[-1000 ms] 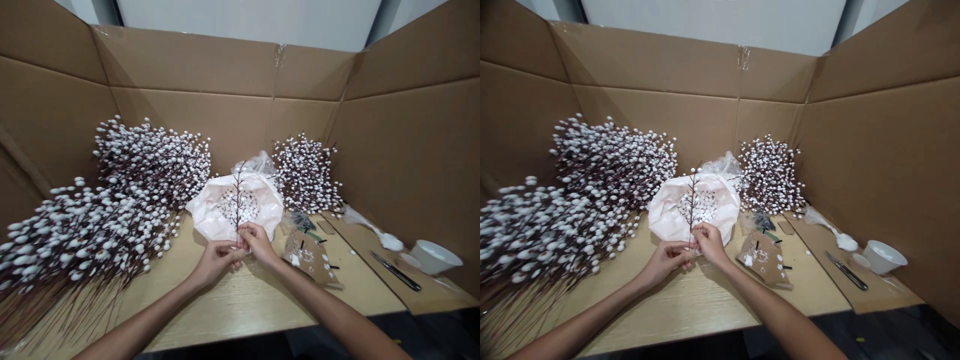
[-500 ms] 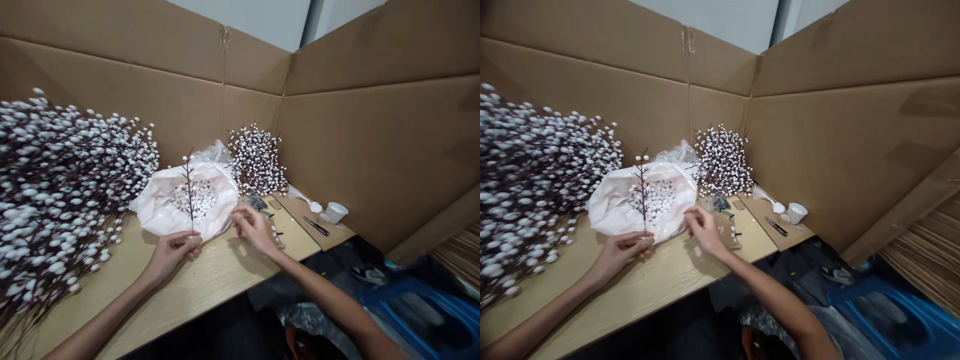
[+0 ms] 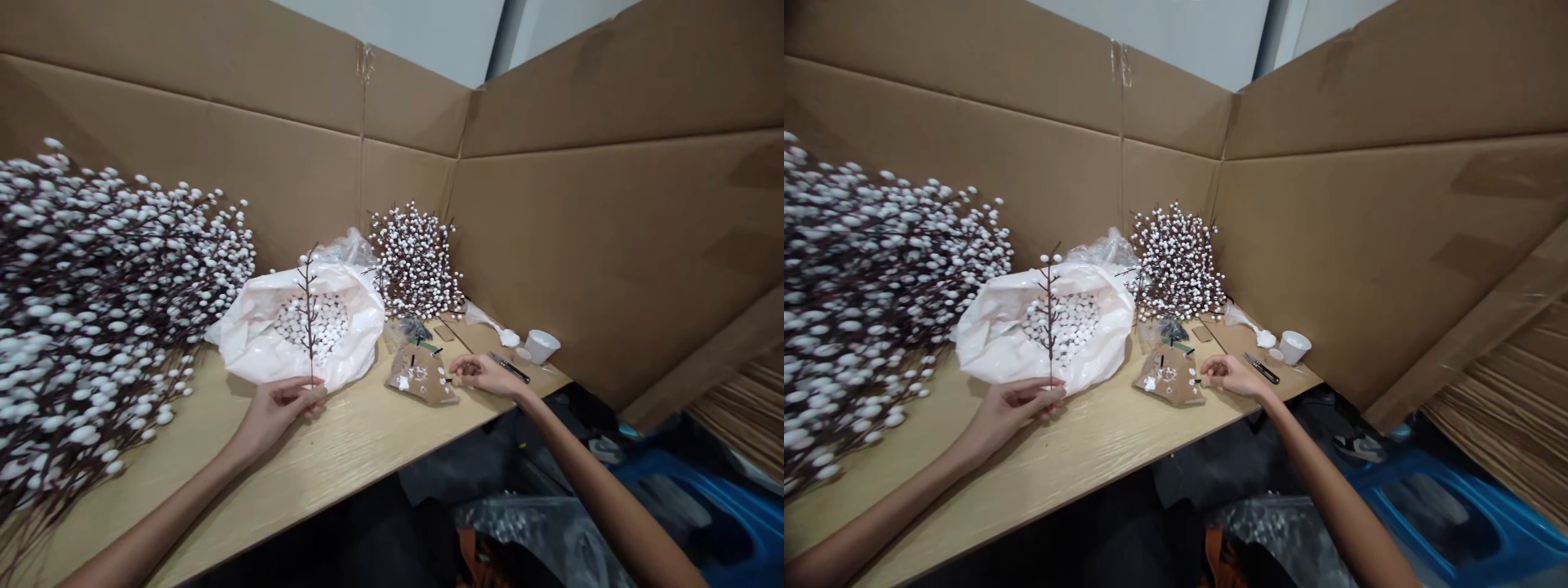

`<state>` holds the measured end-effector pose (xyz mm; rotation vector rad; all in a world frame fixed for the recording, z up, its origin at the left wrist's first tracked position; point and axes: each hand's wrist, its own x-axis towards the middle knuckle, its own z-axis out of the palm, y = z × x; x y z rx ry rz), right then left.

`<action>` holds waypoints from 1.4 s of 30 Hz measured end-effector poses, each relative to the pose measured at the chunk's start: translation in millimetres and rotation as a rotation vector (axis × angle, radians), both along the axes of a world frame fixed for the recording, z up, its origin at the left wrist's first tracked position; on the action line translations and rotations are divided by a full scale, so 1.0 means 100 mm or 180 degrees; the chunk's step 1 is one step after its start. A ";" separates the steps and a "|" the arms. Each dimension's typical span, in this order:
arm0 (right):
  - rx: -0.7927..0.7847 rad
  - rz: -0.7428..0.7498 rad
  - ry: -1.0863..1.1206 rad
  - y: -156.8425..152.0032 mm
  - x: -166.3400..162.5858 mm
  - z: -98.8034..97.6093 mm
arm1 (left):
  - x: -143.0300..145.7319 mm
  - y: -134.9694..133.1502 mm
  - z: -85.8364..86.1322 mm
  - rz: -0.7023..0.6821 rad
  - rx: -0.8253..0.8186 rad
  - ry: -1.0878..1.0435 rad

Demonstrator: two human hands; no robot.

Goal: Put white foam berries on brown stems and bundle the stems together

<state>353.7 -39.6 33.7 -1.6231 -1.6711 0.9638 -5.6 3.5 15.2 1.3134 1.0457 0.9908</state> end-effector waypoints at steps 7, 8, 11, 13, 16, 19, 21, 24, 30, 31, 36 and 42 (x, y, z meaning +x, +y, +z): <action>-0.0062 0.0091 -0.0158 0.08 0.02 -0.04 | 0.01 -0.01 0.03 -0.0023 0.0006 0.0041; -0.0073 0.0091 -0.0163 0.08 0.04 -0.04 | 0.01 -0.01 0.03 -0.0020 0.0011 0.0042; -0.0190 0.0112 -0.0130 0.11 0.09 -0.02 | 0.01 -0.01 0.03 -0.0004 0.0051 0.0065; -0.0275 0.0110 -0.0076 0.14 0.13 0.02 | 0.00 -0.01 0.02 -0.0015 0.0065 0.0063; -0.0221 0.0017 -0.0006 0.18 0.15 0.09 | 0.00 -0.01 0.01 -0.0102 0.0101 0.0054; 0.0061 -0.0151 0.0018 0.17 0.04 0.13 | 0.00 0.00 -0.01 -0.0103 0.0114 0.0066; 0.0315 -0.0171 0.0005 0.11 -0.14 0.12 | 0.00 0.00 -0.01 -0.0096 0.0100 0.0043; 0.0844 0.0016 -0.0272 -0.02 -0.44 0.07 | -0.01 0.01 -0.02 -0.0095 0.0102 0.0025; 0.1838 0.0365 -0.1341 -0.09 -0.66 -0.07 | -0.02 0.01 -0.01 -0.0064 0.0090 0.0062; 0.1863 0.0443 -0.1409 -0.07 -0.65 -0.09 | -0.01 0.01 -0.01 -0.0066 0.0103 0.0072; 0.1769 0.0578 -0.1628 0.00 -0.60 -0.16 | 0.00 0.00 0.01 -0.0076 0.0207 0.0124; 0.1619 0.0623 -0.1709 0.01 -0.61 -0.14 | 0.01 -0.01 0.02 -0.0033 0.0214 0.0139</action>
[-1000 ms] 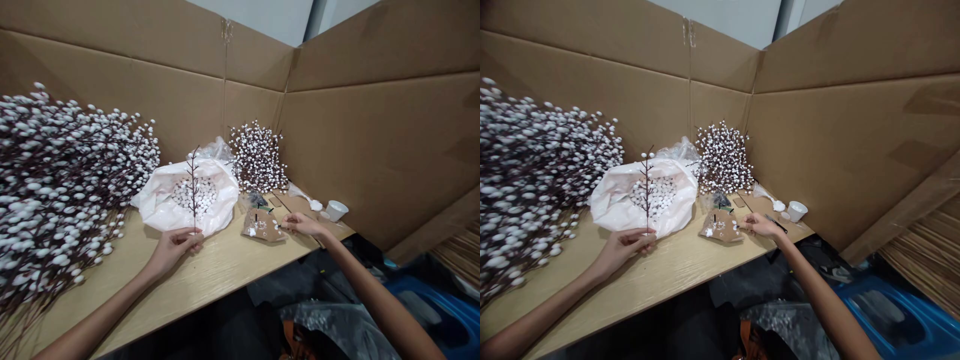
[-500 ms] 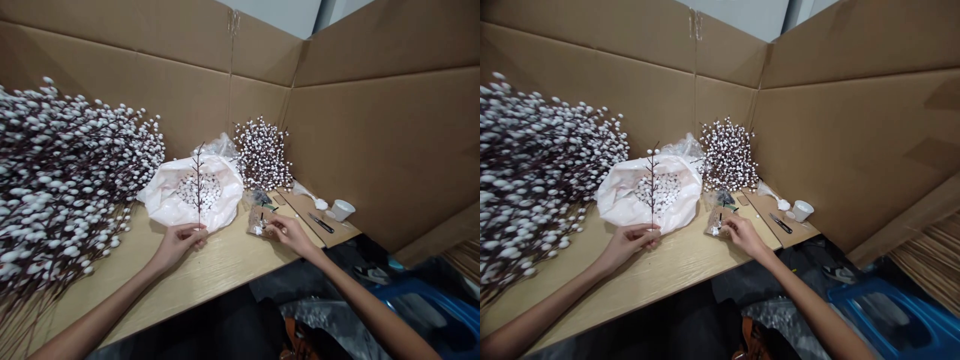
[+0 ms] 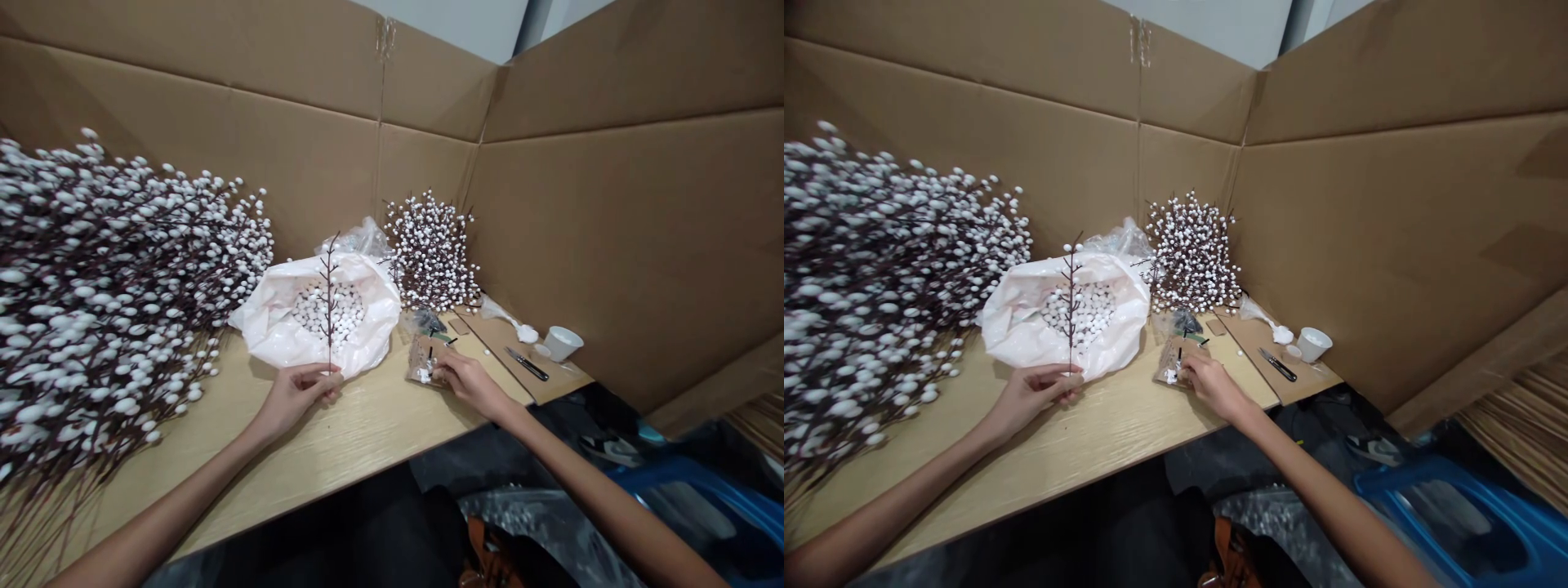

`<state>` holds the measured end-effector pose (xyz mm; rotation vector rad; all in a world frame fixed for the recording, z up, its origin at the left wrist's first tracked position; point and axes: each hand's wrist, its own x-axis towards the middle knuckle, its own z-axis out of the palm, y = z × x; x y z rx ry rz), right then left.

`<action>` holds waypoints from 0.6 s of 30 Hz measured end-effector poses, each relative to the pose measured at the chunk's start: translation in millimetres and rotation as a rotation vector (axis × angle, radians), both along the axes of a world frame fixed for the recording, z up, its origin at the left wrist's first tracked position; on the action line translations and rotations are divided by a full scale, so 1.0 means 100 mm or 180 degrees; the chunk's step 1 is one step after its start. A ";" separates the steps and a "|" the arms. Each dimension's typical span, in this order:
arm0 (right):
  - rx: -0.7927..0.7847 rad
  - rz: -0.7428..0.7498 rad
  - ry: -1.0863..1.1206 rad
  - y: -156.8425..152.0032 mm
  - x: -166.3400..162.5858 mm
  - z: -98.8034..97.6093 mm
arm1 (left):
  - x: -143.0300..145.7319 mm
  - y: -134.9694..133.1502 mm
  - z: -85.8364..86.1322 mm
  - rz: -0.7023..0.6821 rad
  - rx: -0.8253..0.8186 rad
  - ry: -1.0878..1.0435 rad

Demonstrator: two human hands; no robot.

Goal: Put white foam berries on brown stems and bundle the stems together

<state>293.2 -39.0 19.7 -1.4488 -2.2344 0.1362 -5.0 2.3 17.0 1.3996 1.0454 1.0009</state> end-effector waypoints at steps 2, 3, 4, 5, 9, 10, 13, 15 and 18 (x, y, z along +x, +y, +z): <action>-0.0021 0.0012 -0.0040 0.00 0.00 0.01 | 0.00 -0.01 0.01 0.0003 -0.0009 -0.0007; -0.0028 0.0022 -0.0052 -0.01 0.00 0.02 | 0.00 -0.01 0.02 0.0007 -0.0023 -0.0021; -0.0037 0.0035 -0.0058 -0.01 0.00 0.02 | 0.00 -0.01 0.02 0.0013 -0.0043 -0.0041; -0.0046 0.0047 -0.0056 -0.01 0.00 0.02 | 0.00 -0.01 0.03 0.0022 -0.0065 -0.0065; -0.0126 0.0066 -0.0073 -0.01 0.01 0.02 | 0.01 -0.02 0.05 0.0026 -0.0117 -0.0125; -0.0151 0.0047 -0.0090 -0.01 0.01 0.02 | 0.01 -0.02 0.05 0.0024 -0.0124 -0.0127; -0.0203 -0.0023 -0.0093 -0.01 0.01 0.03 | 0.02 -0.01 0.04 0.0043 -0.0147 -0.0136; -0.0223 -0.0046 -0.0044 -0.02 0.01 0.04 | 0.02 -0.02 0.04 0.0050 -0.0151 -0.0140; -0.0269 -0.0088 -0.0002 -0.03 0.00 0.06 | 0.02 -0.02 0.04 0.0014 -0.0112 -0.0132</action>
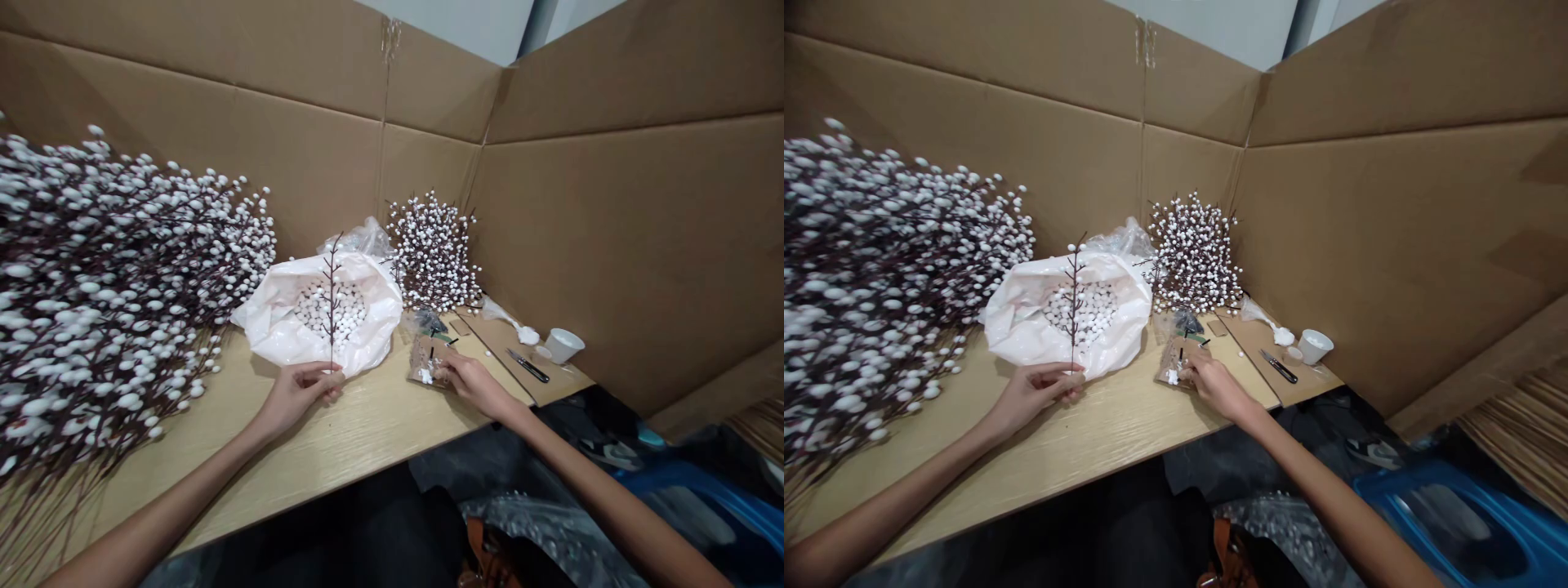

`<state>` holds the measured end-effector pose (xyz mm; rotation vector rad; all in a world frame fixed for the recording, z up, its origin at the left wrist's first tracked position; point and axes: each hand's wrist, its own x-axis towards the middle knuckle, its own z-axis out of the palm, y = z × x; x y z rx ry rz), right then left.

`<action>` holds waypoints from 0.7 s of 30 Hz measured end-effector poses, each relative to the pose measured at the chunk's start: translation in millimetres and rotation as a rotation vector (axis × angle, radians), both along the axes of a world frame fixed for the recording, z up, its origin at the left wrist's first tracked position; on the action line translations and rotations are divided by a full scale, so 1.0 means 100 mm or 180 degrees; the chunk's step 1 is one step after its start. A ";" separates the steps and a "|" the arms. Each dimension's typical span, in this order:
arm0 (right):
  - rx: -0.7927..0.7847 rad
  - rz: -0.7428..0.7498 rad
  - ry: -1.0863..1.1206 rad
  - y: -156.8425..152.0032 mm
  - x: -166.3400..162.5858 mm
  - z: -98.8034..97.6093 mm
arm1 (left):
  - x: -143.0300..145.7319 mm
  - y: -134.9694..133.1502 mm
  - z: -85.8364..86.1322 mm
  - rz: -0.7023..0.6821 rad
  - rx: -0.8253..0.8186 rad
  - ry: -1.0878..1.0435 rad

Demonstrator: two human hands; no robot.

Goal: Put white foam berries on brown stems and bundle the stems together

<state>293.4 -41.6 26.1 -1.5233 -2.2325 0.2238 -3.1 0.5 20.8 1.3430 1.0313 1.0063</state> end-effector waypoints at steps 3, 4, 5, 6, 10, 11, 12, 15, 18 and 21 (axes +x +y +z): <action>-0.0097 -0.0111 0.0182 0.00 -0.01 0.03 | 0.00 0.00 0.00 -0.0016 0.0041 0.0036; -0.0168 -0.0150 0.0344 0.00 -0.01 0.05 | -0.01 0.00 -0.01 -0.0008 0.0049 0.0055; -0.0288 -0.0183 0.0567 0.00 -0.02 0.07 | -0.01 0.00 -0.01 0.0005 0.0053 0.0071; -0.0461 -0.0213 0.0849 0.00 -0.02 0.10 | -0.01 0.01 -0.01 0.0013 0.0056 0.0083; -0.1361 -0.0332 0.2237 0.01 -0.05 0.25 | -0.01 0.02 -0.03 -0.0049 0.0076 0.0053; -0.1517 -0.0336 0.2539 0.03 -0.07 0.30 | -0.02 0.02 -0.04 -0.0082 0.0094 0.0031; -0.1632 -0.0321 0.2803 0.04 -0.09 0.34 | -0.02 0.01 -0.04 -0.0116 0.0115 0.0009; -0.1780 -0.0222 0.3458 0.14 -0.21 0.48 | -0.02 0.00 -0.05 -0.0169 0.0166 -0.0029; -0.1681 -0.0026 0.3918 0.27 -0.42 0.60 | -0.01 -0.01 -0.06 -0.0161 0.0161 -0.0039; -0.1585 0.0298 0.4105 0.41 -0.70 0.68 | 0.00 -0.01 -0.06 -0.0137 0.0149 -0.0075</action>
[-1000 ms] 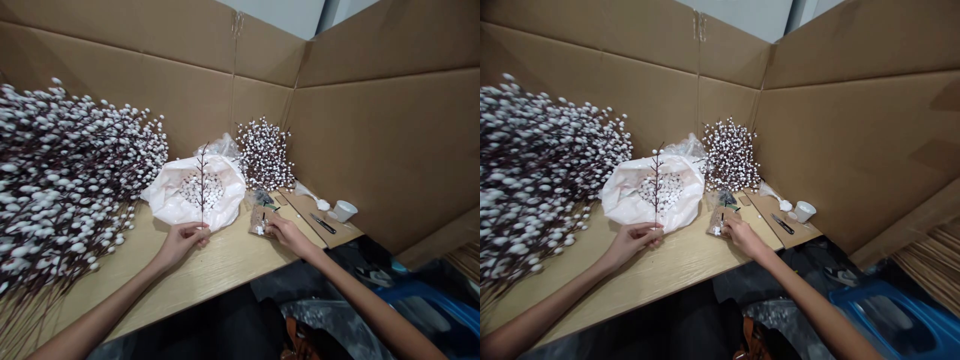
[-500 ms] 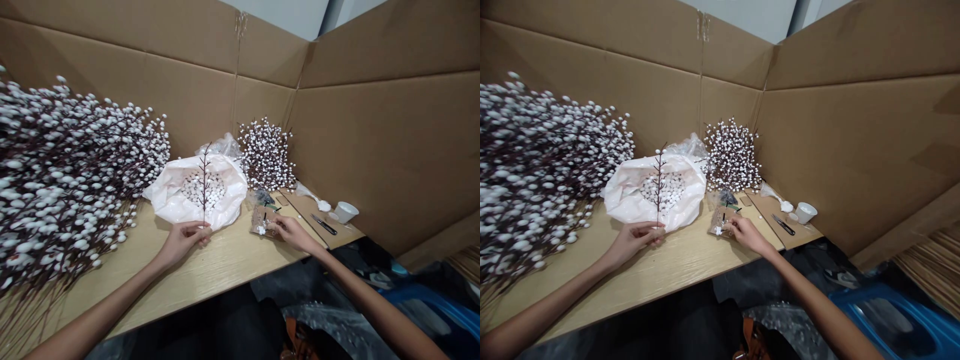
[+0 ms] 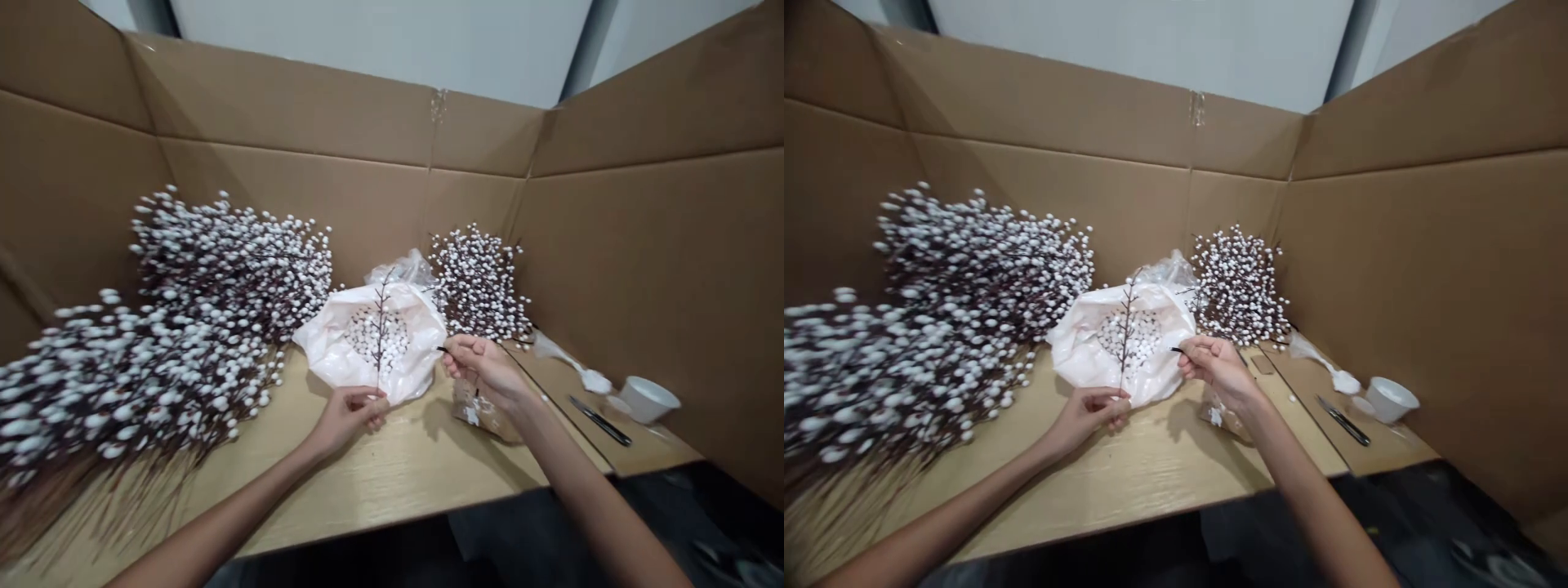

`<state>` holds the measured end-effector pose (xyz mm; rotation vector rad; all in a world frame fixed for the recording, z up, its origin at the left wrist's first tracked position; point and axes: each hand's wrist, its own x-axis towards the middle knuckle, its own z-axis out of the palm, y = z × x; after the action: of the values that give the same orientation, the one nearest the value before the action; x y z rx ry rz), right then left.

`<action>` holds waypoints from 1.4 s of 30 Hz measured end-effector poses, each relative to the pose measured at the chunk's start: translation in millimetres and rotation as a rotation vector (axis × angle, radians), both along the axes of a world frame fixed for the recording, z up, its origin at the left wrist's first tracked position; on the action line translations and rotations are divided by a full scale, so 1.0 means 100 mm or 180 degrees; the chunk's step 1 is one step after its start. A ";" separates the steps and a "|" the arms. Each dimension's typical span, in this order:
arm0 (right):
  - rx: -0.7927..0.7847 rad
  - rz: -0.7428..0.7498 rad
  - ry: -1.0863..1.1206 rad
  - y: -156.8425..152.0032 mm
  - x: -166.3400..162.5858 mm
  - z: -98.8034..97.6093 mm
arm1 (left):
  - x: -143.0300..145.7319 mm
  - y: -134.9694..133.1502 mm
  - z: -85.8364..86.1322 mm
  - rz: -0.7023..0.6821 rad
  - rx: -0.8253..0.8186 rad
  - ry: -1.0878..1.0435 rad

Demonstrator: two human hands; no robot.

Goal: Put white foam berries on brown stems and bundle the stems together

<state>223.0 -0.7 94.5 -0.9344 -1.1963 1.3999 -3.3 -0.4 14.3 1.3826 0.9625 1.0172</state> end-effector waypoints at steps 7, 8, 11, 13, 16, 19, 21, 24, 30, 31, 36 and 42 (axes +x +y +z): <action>0.0850 0.0165 -0.0098 0.32 -0.53 -0.04 | 0.04 0.03 -0.03 0.0055 -0.0153 -0.0254; 0.0984 0.0118 -0.0159 0.35 -0.56 -0.06 | 0.04 0.03 -0.04 0.0063 -0.0186 -0.0288; 0.1182 -0.0048 -0.0362 0.39 -0.63 -0.15 | 0.04 0.04 -0.05 0.0107 -0.0261 -0.0316; 0.1252 -0.0211 -0.0506 0.38 -0.64 -0.23 | 0.04 0.04 -0.06 0.0132 -0.0313 -0.0308; 0.1469 -0.0539 -0.0707 0.36 -0.64 -0.38 | 0.05 0.04 -0.07 0.0180 -0.0385 -0.0319; 0.1833 -0.0836 -0.0940 0.33 -0.64 -0.47 | 0.05 0.04 -0.06 0.0232 -0.0452 -0.0348; 0.2063 -0.0977 -0.1190 0.32 -0.64 -0.48 | 0.06 0.03 -0.05 0.0243 -0.0491 -0.0366; 0.2313 -0.1086 -0.1569 0.30 -0.64 -0.47 | 0.06 0.03 -0.04 0.0235 -0.0503 -0.0379; 0.2671 -0.1212 -0.1854 0.28 -0.63 -0.44 | 0.05 0.02 -0.05 0.0257 -0.0556 -0.0456; 0.2678 -0.1217 -0.1881 0.27 -0.63 -0.43 | 0.05 0.02 -0.06 0.0272 -0.0568 -0.0470; 0.2693 -0.1229 -0.1944 0.28 -0.63 -0.43 | 0.06 0.03 -0.04 0.0296 -0.0571 -0.0478; 0.2802 -0.1154 -0.2035 0.31 -0.62 -0.45 | 0.07 0.03 -0.03 0.0325 -0.0572 -0.0501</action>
<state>160.9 29.9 49.1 -0.8890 -1.7781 0.1814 3.4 2.6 10.9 1.0983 0.9892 1.0714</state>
